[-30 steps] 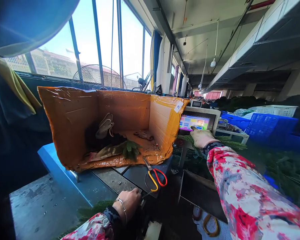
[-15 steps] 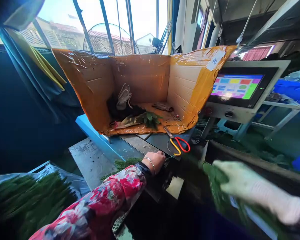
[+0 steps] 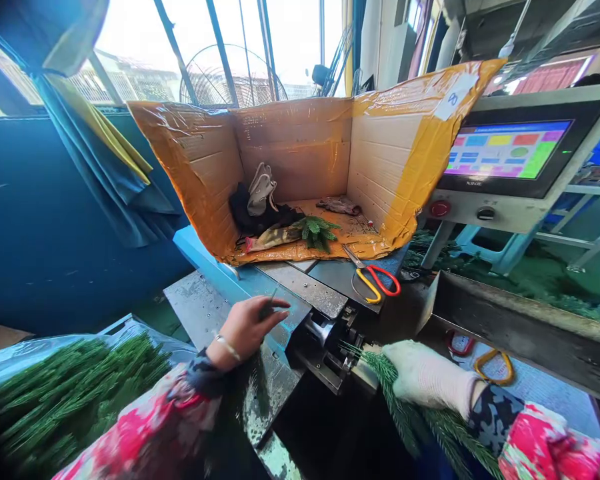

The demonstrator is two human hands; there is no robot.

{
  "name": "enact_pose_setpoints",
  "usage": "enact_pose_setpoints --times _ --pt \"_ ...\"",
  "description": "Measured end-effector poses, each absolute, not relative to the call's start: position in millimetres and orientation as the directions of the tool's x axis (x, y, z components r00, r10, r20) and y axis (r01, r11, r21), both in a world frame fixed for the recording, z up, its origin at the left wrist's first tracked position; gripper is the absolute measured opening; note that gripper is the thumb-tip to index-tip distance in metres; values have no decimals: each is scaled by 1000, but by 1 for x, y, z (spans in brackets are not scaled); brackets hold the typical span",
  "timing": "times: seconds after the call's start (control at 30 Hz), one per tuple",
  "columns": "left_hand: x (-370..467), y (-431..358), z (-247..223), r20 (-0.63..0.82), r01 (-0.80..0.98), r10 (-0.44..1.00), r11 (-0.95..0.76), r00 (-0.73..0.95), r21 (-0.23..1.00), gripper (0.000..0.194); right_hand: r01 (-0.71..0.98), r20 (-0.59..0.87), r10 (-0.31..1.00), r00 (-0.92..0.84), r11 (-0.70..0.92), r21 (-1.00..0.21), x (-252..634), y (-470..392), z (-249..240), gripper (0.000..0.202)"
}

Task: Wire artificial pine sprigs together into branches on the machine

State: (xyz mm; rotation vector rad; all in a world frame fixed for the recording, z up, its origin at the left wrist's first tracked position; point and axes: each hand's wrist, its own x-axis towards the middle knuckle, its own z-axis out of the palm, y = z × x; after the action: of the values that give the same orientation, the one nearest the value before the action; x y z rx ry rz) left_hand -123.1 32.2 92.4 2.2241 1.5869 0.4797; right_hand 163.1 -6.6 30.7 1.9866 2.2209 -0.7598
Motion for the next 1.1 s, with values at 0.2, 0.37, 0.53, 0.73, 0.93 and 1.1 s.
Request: enact_pose_setpoints --times 0.2,0.37,0.53,0.73,0.93,1.1 --pt "-159 -15 56 -63 633 989 -37 135 773 31 965 -403 901 -161 59 -255 157 12 31 27" --pt "-159 -32 40 -171 400 985 155 5 903 34 973 -438 882 -173 84 -215 146 11 19 26" --pt "-157 -44 28 -340 66 928 353 -151 933 50 980 -461 870 -175 109 -168 126 5 1 24" --pt "-163 -56 19 -409 -77 868 404 -283 911 53 981 -460 868 -187 141 -133 121 9 -2 28" --pt "-174 -56 16 -435 -172 840 400 -325 900 54 983 -474 862 -182 150 -103 123 10 -7 33" --pt "-181 -55 9 -480 -463 774 275 -413 843 55 964 -450 853 -264 226 -138 114 16 -8 35"
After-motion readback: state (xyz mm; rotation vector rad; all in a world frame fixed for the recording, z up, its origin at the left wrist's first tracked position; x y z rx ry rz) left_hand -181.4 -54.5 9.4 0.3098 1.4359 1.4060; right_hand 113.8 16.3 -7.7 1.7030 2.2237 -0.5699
